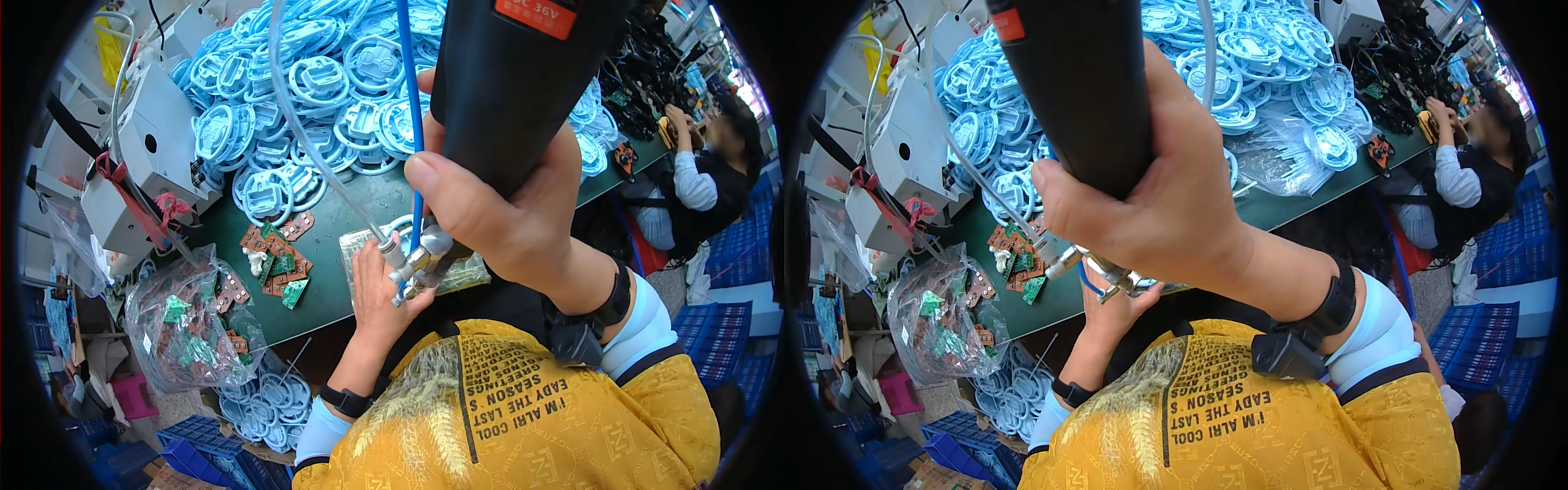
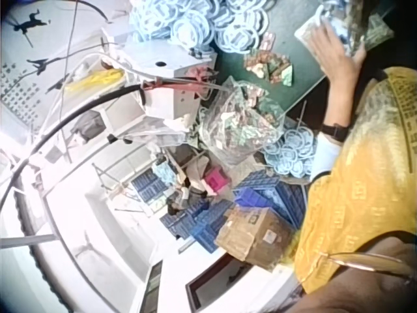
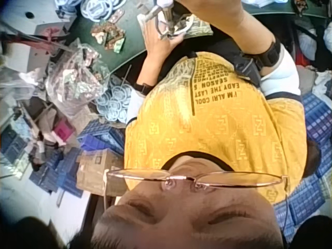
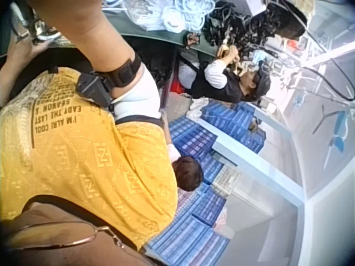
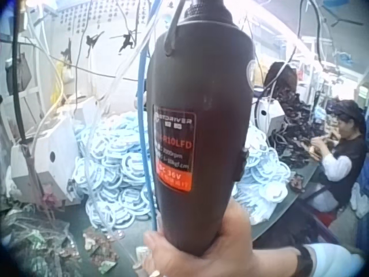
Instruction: Using a pneumatic tool and manual assembly to put together small plastic and electronics components at a factory workstation.
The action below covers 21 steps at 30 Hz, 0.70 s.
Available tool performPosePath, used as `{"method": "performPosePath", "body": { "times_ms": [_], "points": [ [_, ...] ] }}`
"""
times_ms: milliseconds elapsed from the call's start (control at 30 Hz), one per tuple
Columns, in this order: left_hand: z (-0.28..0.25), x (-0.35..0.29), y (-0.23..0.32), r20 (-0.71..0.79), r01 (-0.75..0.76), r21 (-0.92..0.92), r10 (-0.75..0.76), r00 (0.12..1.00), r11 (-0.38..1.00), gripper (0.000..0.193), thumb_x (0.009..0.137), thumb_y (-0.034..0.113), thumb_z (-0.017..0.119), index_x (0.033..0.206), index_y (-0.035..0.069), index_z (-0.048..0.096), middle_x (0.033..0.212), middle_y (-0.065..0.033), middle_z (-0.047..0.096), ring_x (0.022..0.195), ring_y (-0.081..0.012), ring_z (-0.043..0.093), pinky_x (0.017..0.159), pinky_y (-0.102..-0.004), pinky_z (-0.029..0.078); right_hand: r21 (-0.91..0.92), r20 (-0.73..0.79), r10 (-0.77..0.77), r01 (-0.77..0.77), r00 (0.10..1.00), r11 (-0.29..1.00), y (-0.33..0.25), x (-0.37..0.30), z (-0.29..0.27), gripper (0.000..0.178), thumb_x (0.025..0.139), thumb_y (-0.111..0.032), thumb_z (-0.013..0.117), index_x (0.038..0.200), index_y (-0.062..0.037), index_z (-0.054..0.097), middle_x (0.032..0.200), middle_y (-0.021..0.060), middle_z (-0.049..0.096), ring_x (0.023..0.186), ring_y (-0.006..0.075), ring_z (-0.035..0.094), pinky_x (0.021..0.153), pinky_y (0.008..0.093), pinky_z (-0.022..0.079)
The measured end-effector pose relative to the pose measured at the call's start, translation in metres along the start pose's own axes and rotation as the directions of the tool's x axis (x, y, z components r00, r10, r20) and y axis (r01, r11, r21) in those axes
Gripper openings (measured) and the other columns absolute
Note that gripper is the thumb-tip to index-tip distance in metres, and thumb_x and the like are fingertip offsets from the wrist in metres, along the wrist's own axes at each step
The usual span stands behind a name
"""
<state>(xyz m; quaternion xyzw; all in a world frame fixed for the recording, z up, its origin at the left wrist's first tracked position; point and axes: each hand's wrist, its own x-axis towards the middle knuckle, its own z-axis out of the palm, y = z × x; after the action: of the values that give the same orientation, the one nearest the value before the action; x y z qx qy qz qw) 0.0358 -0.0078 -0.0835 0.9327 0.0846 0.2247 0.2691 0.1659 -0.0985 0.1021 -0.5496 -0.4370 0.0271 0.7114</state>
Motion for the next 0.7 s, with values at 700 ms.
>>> {"method": "performPosePath", "body": {
  "times_ms": [700],
  "points": [
    [-0.005,-0.001,-0.002,0.043,-0.019,0.036,0.017,0.999,0.999,0.092,0.057,0.025,0.090,0.135,0.001,0.048,0.127,-0.0202,0.050,0.125,-0.0411,0.045,0.106,-0.0541,0.033,0.035,0.009,0.064,-0.064,0.998,0.997,-0.016,0.018,-0.019,0.038,0.083,-0.004,0.070,0.118,0.0039,0.058,0.083,0.0015,0.062,0.068,0.0073,0.061,0.059,0.0229,0.049]
  ]
}}
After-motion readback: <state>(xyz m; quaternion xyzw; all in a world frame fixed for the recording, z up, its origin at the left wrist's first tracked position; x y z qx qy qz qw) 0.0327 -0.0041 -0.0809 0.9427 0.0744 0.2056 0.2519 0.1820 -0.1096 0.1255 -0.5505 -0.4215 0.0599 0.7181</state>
